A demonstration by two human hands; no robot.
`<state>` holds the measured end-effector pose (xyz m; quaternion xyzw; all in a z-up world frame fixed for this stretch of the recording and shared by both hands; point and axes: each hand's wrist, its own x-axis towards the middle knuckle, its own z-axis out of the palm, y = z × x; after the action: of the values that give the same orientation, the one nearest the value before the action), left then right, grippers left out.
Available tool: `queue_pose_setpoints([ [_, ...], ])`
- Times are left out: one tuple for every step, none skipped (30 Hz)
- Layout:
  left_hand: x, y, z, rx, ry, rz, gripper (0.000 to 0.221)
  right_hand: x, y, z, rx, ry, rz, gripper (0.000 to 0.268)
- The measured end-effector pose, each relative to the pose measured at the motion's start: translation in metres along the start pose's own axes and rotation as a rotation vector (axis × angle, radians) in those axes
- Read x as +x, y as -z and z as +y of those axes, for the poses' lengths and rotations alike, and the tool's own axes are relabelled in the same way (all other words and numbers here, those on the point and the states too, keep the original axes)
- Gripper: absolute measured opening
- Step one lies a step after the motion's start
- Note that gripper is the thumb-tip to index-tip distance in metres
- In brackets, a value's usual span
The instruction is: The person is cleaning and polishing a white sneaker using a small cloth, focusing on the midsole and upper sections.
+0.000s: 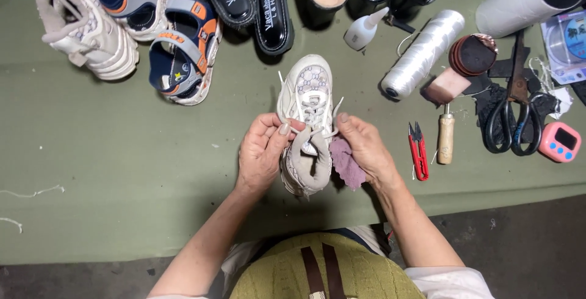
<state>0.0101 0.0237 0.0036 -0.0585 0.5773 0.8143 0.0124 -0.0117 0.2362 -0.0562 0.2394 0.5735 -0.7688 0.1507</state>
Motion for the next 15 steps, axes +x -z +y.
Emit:
queue_pose_setpoints([
  [0.0,0.0,0.0,0.013,0.012,-0.006,0.02,-0.002,-0.007,-0.008,-0.038,-0.025,-0.045,0.025],
  [0.001,0.0,-0.001,0.025,0.025,-0.013,0.021,-0.003,-0.014,-0.016,-0.076,-0.05,-0.089,0.023],
  [0.001,0.0,-0.001,0.024,0.027,-0.013,0.021,-0.003,-0.014,-0.018,-0.077,-0.051,-0.088,0.023],
  [0.002,0.0,-0.002,0.019,0.021,-0.017,0.02,-0.003,-0.015,-0.021,-0.071,-0.024,-0.093,0.019],
  [0.002,0.001,-0.002,0.014,0.016,-0.019,0.02,-0.003,-0.016,-0.023,-0.068,0.001,-0.099,0.014],
  [0.002,0.001,-0.002,0.012,0.018,-0.016,0.02,0.002,-0.011,-0.018,-0.07,-0.002,-0.099,0.014],
  [0.002,0.001,-0.002,0.002,0.019,-0.017,0.02,0.007,-0.006,-0.013,-0.009,0.013,-0.092,0.012],
  [0.002,0.0,-0.002,-0.008,0.02,-0.017,0.021,0.012,-0.001,-0.009,0.053,0.028,-0.085,0.011],
  [0.003,0.002,-0.006,-0.008,0.02,-0.014,0.021,0.004,-0.002,-0.017,0.051,0.027,-0.087,0.011],
  [0.003,0.003,-0.01,-0.031,0.02,-0.009,0.02,-0.003,-0.002,-0.025,0.208,-0.007,-0.129,0.008],
  [0.003,0.005,-0.014,-0.053,0.021,-0.002,0.019,-0.011,-0.002,-0.033,0.365,-0.044,-0.171,0.005],
  [0.004,0.005,-0.013,-0.053,0.022,0.001,0.019,-0.015,-0.002,-0.041,0.364,-0.047,-0.173,0.005],
  [0.003,0.005,-0.014,-0.067,0.021,0.004,0.019,-0.021,-0.002,-0.047,0.424,-0.045,-0.218,0.006],
  [0.003,0.005,-0.014,-0.08,0.021,0.007,0.019,-0.027,-0.001,-0.054,0.485,-0.043,-0.262,0.009],
  [0.002,0.005,-0.015,-0.082,0.022,0.005,0.019,-0.025,0.001,-0.052,0.484,-0.041,-0.259,0.009],
])
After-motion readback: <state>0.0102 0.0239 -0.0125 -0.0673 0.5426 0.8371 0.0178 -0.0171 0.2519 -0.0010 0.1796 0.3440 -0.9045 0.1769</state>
